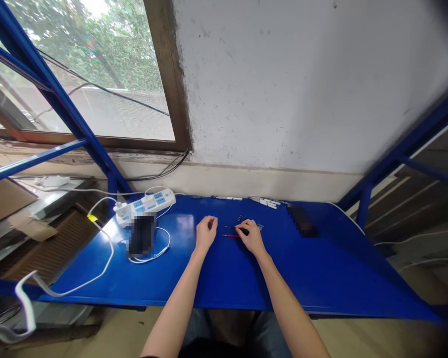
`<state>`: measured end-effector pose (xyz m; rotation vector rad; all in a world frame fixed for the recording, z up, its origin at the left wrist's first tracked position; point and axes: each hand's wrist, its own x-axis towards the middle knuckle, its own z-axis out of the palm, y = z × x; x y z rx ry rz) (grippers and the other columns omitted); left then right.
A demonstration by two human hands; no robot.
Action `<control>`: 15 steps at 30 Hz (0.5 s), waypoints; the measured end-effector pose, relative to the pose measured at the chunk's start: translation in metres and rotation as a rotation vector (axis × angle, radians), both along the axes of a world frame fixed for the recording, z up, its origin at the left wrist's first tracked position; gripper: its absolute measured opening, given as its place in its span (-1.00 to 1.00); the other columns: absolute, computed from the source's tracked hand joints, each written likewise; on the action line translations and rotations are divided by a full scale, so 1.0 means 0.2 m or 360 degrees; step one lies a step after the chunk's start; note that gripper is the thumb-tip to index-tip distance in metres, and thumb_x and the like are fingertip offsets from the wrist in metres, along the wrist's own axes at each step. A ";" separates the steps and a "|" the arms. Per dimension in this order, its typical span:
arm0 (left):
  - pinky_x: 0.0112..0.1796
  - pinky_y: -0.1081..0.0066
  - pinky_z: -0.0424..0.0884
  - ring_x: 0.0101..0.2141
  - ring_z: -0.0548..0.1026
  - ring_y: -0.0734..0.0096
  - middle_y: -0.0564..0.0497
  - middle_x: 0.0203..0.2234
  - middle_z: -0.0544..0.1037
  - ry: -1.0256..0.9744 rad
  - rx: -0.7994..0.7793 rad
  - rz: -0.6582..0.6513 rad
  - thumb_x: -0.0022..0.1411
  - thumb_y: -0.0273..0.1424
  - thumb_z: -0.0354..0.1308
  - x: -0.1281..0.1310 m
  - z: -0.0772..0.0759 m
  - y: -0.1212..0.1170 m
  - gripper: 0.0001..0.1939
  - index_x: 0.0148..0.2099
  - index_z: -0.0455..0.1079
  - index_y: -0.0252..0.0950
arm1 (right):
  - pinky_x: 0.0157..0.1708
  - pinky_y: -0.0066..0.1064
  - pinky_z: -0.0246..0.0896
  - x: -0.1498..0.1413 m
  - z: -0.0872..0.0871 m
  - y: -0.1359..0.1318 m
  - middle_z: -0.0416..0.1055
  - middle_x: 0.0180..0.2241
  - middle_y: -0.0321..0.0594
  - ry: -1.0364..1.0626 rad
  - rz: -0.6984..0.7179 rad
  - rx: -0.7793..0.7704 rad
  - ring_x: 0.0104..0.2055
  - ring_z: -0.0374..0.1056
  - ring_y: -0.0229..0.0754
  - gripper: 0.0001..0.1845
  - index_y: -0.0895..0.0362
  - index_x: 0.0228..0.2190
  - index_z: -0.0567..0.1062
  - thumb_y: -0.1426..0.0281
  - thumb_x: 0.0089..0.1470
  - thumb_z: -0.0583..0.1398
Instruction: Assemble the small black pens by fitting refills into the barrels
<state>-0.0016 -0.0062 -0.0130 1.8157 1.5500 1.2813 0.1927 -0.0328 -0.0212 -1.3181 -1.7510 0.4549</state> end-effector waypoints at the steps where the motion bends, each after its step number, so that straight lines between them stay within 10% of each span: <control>1: -0.39 0.43 0.27 -0.47 0.38 0.40 0.03 -0.51 0.42 0.0073 0.0038 0.0092 0.24 -0.32 -0.02 -0.02 -0.01 0.01 -0.77 -0.32 0.42 -0.27 | -0.12 -0.20 0.19 0.00 -0.01 0.00 0.42 -0.37 -0.19 -0.0046 -0.0003 -0.0005 -0.27 0.29 -0.11 -0.83 0.07 -0.38 0.57 0.38 0.12 0.16; 15: -0.18 0.27 0.31 -0.22 0.38 0.19 -0.08 -0.34 0.40 0.0629 0.0023 0.0193 0.20 -0.45 0.01 -0.09 -0.07 0.05 -0.73 -0.08 0.45 -0.23 | -0.13 -0.24 0.15 -0.03 -0.03 -0.01 0.41 -0.34 -0.19 -0.0284 0.0114 -0.0063 -0.21 0.28 -0.11 -0.86 0.09 -0.31 0.57 0.41 0.10 0.19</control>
